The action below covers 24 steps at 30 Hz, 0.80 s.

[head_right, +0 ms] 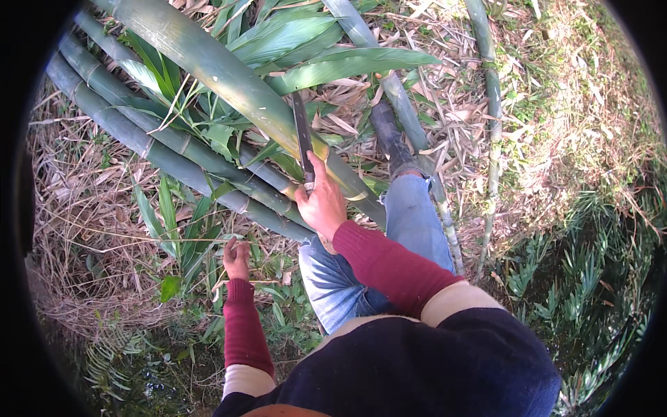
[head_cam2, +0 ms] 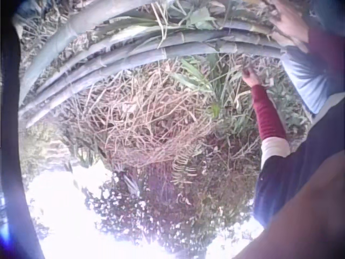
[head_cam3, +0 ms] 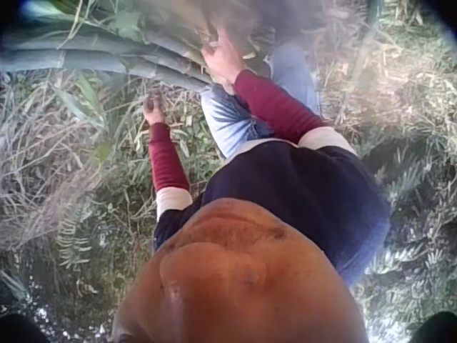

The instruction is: The person uses a large machete to chop a long bamboo stalk into smaller sections. They hold the bamboo with one hand and swing the machete with the other to sever the stalk at various points, creating a pile of cut bamboo pieces on the ground.

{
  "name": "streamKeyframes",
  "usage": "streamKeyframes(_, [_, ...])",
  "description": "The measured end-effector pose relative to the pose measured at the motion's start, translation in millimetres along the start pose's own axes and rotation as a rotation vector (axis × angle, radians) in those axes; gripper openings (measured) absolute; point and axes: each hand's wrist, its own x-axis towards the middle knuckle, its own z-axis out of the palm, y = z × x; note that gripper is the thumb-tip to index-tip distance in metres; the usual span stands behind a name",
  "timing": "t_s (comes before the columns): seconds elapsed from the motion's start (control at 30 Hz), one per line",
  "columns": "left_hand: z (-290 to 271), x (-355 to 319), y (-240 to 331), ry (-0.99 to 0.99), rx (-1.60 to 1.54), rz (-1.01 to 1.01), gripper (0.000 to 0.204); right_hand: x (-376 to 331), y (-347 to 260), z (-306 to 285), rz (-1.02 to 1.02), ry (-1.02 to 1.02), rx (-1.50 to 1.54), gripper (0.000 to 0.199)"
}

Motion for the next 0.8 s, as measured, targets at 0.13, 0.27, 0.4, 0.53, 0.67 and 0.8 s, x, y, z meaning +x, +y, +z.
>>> streamKeyframes(0.13, [15,-29,65,-0.057,0.167,0.158,0.043,5,31,2,0.049,-0.004,-0.051,0.074])
streamKeyframes(0.27, [50,-48,127,-0.11,0.28,0.292,0.042,7,21,11,0.115,-0.002,-0.039,0.068])
streamKeyframes(0.4, [77,-47,140,-0.035,0.434,0.414,0.044,1,7,21,-0.038,0.097,0.141,0.059])
streamKeyframes(0.53, [98,-28,119,-0.057,0.559,0.317,0.054,0,64,31,0.324,0.154,0.074,0.055])
streamKeyframes(0.67, [131,-9,122,0.047,1.027,0.412,0.058,-7,27,27,0.296,0.107,0.271,0.055])
streamKeyframes(0.8, [105,30,127,0.019,0.988,0.439,0.054,-1,7,59,0.108,0.178,0.356,0.059])
